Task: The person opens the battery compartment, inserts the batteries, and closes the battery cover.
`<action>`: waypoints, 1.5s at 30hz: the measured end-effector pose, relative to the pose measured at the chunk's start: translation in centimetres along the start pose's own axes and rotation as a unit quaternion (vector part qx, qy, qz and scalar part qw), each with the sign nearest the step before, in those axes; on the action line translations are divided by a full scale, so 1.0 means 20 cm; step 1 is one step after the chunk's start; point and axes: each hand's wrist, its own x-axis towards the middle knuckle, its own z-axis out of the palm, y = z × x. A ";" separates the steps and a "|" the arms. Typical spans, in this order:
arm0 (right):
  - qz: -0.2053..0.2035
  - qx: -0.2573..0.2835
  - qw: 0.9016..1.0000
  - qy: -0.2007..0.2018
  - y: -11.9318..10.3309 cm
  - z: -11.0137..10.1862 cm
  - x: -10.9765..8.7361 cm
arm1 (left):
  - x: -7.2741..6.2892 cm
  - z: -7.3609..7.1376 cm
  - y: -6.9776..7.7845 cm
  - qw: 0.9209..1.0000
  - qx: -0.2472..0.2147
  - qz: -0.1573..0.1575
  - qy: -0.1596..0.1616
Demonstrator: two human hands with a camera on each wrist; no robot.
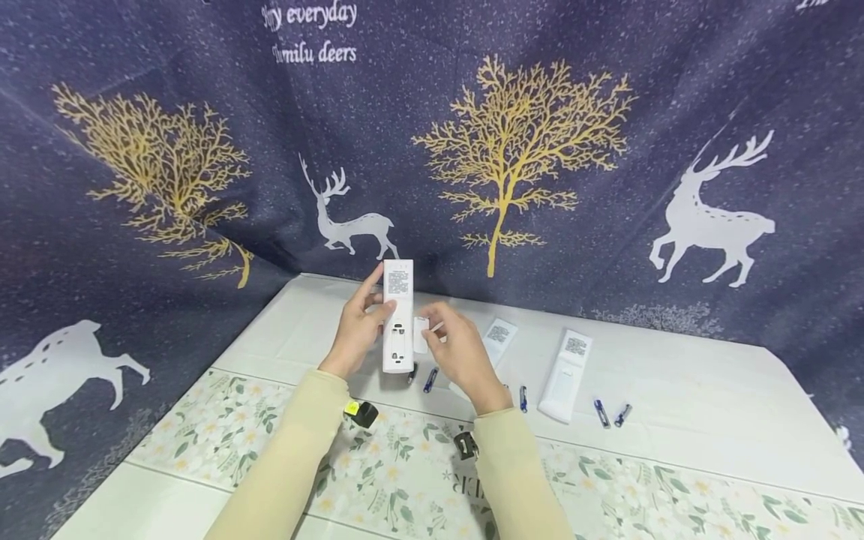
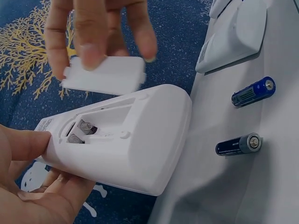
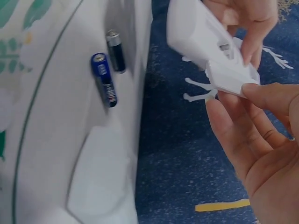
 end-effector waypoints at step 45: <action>0.092 -0.120 0.987 -0.045 0.23 0.03 0.01 | -0.01 0.01 0.00 1.000 0.007 -0.027 0.010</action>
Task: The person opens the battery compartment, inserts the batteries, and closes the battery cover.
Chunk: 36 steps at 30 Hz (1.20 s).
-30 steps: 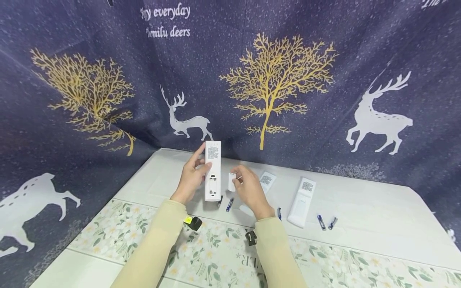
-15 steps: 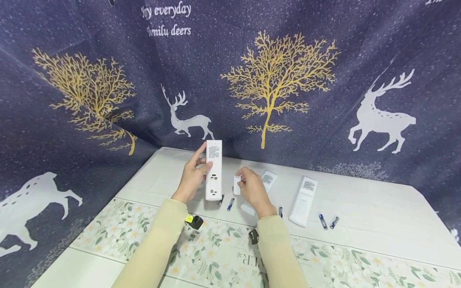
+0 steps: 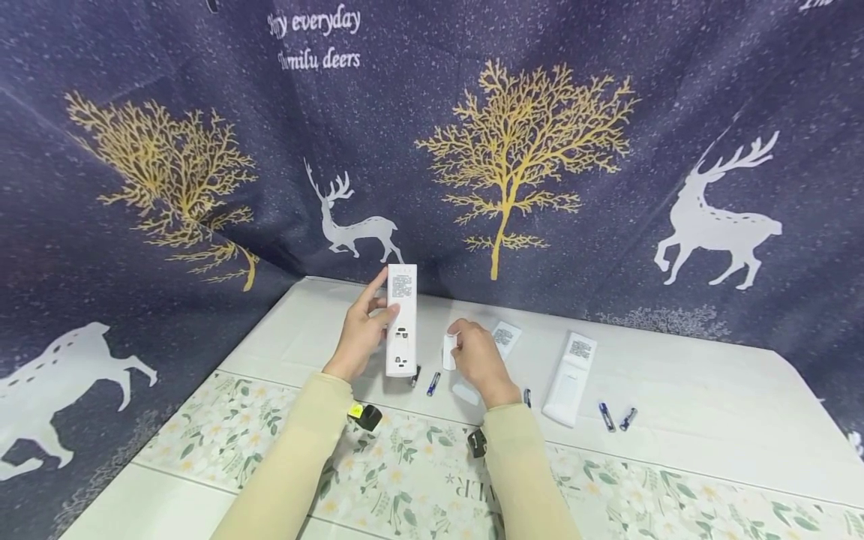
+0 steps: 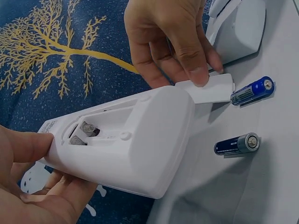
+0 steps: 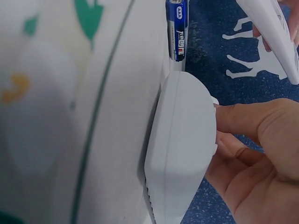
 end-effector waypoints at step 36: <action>0.005 -0.061 0.998 -0.022 0.02 0.01 -0.01 | 0.00 0.01 -0.01 1.000 -0.004 -0.009 0.004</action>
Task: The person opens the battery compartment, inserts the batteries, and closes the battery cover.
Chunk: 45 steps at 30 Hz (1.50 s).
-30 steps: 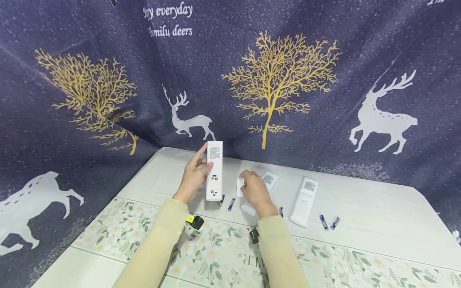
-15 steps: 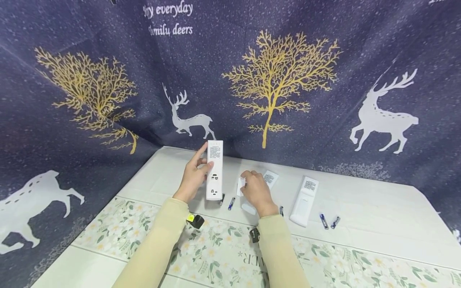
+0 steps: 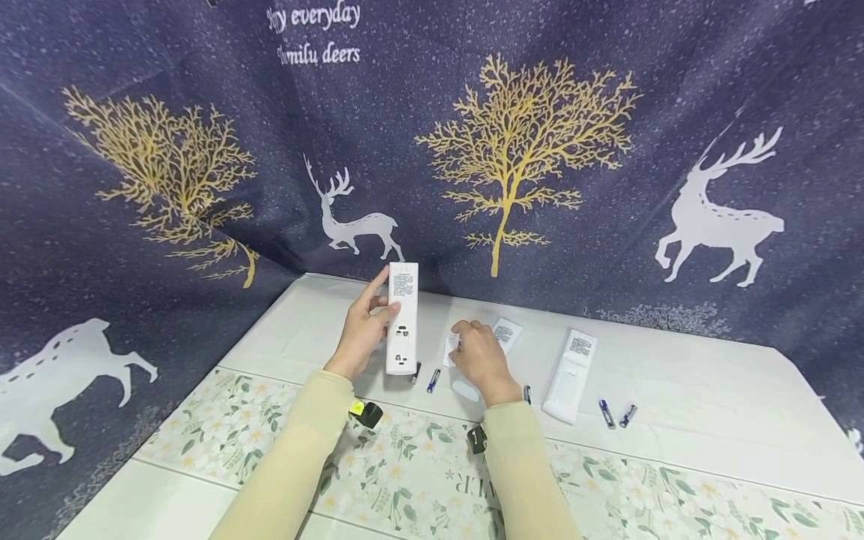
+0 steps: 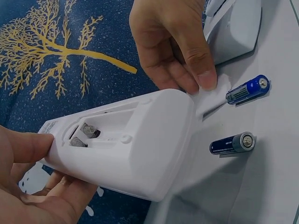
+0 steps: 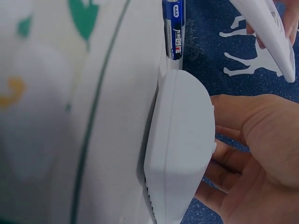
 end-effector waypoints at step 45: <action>-0.073 0.030 0.993 -0.090 -0.16 0.07 -0.02 | 0.02 -0.08 0.01 1.000 -0.011 0.005 0.016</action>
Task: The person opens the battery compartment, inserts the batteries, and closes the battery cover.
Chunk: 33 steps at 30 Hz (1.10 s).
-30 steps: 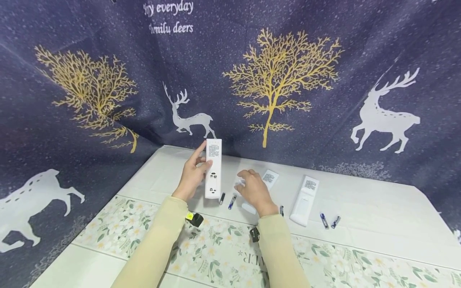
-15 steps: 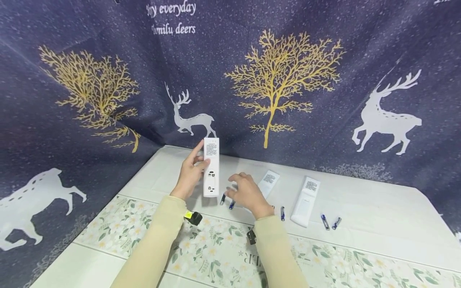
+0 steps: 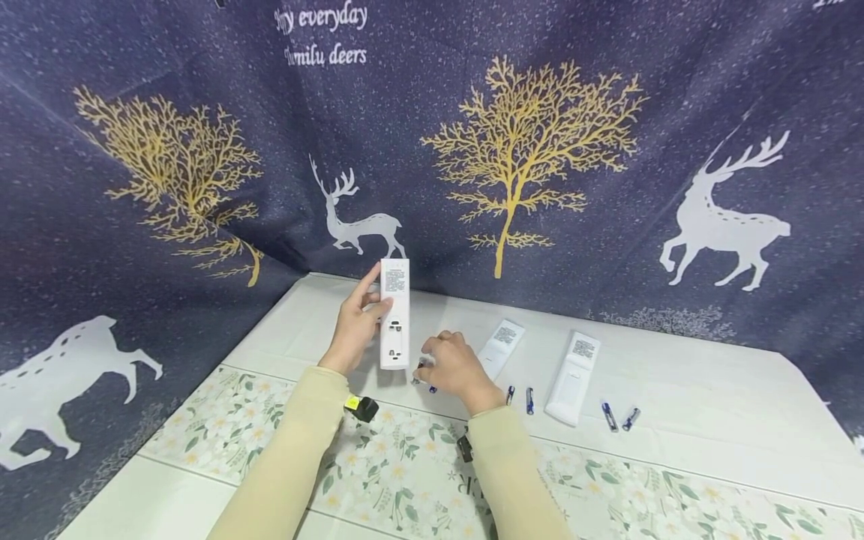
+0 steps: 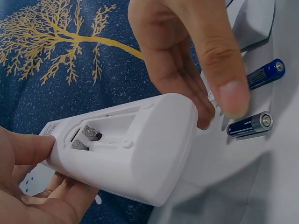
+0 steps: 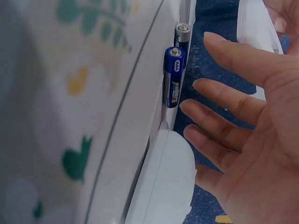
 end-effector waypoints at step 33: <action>0.000 -0.033 0.999 -0.011 -0.01 0.03 0.00 | -0.01 0.01 0.01 1.000 0.009 -0.013 -0.001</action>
